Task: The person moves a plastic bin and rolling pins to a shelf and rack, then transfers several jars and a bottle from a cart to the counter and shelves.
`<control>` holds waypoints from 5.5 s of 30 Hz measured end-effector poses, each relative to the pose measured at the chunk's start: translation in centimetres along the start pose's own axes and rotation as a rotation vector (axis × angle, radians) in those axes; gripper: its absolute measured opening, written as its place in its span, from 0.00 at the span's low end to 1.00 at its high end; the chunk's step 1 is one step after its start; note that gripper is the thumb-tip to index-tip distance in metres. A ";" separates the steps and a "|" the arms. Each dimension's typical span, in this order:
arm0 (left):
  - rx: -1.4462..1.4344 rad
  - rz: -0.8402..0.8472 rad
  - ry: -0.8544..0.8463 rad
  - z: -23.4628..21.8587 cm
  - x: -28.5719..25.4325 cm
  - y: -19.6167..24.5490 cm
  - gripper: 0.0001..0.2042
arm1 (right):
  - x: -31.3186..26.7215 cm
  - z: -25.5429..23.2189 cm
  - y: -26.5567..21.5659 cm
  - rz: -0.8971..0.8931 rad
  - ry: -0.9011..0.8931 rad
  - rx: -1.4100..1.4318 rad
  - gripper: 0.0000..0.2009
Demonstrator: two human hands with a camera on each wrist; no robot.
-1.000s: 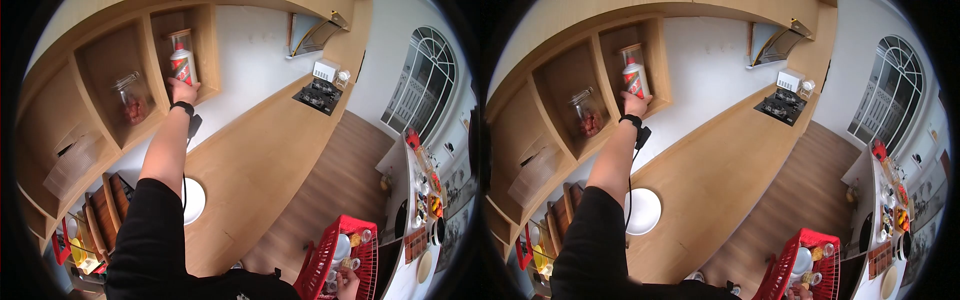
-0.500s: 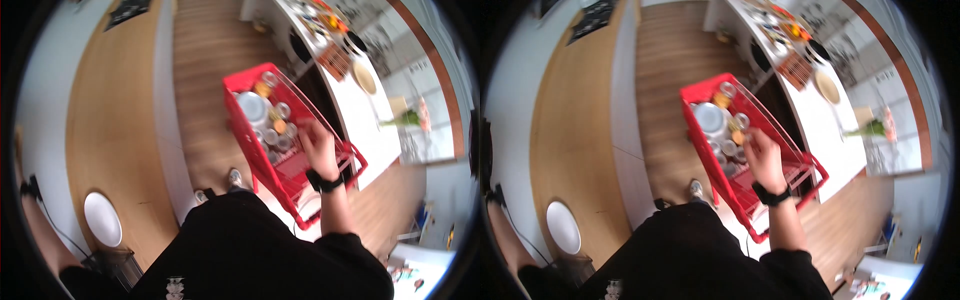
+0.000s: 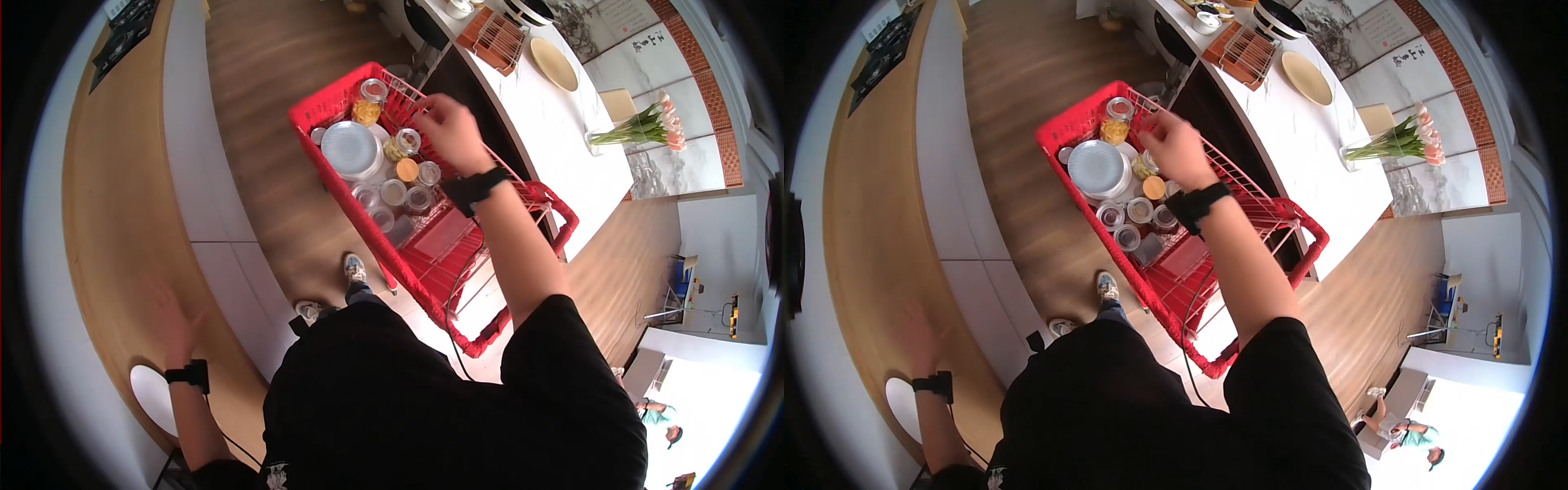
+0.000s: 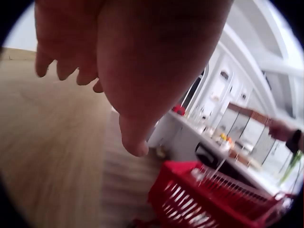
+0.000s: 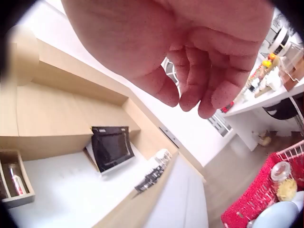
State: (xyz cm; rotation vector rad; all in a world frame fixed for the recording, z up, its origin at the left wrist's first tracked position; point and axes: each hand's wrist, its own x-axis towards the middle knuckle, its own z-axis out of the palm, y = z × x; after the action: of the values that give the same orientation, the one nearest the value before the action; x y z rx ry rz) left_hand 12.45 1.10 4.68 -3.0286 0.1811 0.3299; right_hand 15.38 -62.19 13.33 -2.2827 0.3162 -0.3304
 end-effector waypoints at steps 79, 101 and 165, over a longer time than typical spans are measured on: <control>-0.460 -0.039 0.111 3.1 -1.6 3.9 0.51 | -3.3 2.5 -4.3 -0.329 -0.372 -0.593 0.41; -1.269 -0.183 0.740 -3.0 -15.8 5.1 0.50 | -17.2 22.1 -38.4 -1.303 -0.964 -0.240 0.50; -1.084 -0.949 0.876 5.0 -1.0 -20.6 0.46 | -15.6 18.9 -14.0 -0.347 -0.878 -0.105 0.22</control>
State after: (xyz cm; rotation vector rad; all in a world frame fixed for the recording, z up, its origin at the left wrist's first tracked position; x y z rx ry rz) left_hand 13.08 22.13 1.56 -3.3154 -1.8255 -1.3445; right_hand 8.81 -35.02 9.27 -2.3372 -0.5219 0.5333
